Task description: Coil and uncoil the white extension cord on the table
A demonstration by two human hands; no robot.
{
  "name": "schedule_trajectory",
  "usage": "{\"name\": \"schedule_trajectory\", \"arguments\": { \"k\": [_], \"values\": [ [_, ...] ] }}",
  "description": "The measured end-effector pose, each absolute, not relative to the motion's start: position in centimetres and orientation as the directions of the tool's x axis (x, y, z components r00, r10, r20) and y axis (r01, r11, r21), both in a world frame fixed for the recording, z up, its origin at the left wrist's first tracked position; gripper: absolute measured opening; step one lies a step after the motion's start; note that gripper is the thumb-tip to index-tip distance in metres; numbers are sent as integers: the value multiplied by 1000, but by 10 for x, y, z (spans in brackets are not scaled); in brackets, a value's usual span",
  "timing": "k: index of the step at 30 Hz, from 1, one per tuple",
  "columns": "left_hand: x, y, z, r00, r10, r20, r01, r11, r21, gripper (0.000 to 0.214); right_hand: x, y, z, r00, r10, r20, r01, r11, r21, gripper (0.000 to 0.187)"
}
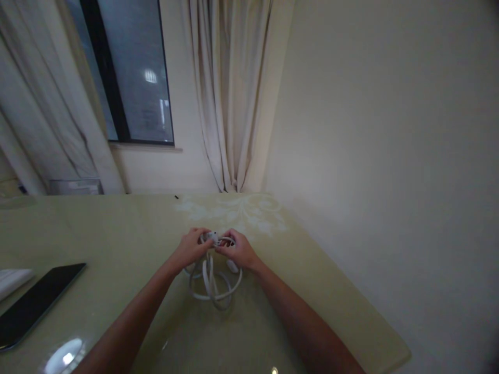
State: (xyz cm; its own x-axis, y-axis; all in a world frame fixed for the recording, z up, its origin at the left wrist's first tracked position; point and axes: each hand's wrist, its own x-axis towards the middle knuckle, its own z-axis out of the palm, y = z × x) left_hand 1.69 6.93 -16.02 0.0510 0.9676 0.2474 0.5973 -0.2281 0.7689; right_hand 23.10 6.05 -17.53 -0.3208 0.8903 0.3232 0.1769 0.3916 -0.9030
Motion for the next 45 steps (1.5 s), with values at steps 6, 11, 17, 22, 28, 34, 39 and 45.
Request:
{"name": "schedule_trajectory", "arguments": {
  "k": [6,11,17,22,28,34,39,45],
  "values": [
    [12,58,-144,199,959,202,358,-263,896,70,218,64,-129,-489,771,409,350,602,-717,33],
    [6,51,-134,82,981,174,360,-192,913,73,205,75,-124,-445,849,286,340,456,-823,17],
    [3,47,-123,26,962,271,378,-261,888,61,211,94,-144,-428,894,131,161,218,-962,17],
    [4,42,-114,-6,974,228,314,-214,925,63,213,105,-148,-403,910,94,17,110,-994,35],
    [10,37,-102,55,937,346,277,-347,896,44,212,101,-147,-441,896,49,-52,28,-998,37],
    [4,36,-97,106,940,325,277,-342,898,47,204,96,-148,-388,919,69,-95,34,-995,30],
    [3,34,-93,100,932,349,263,-363,894,45,195,88,-144,-427,900,88,-78,60,-995,23],
    [13,29,-91,127,949,290,185,-309,933,47,185,73,-139,-584,809,68,-59,41,-997,34]
  ]
}}
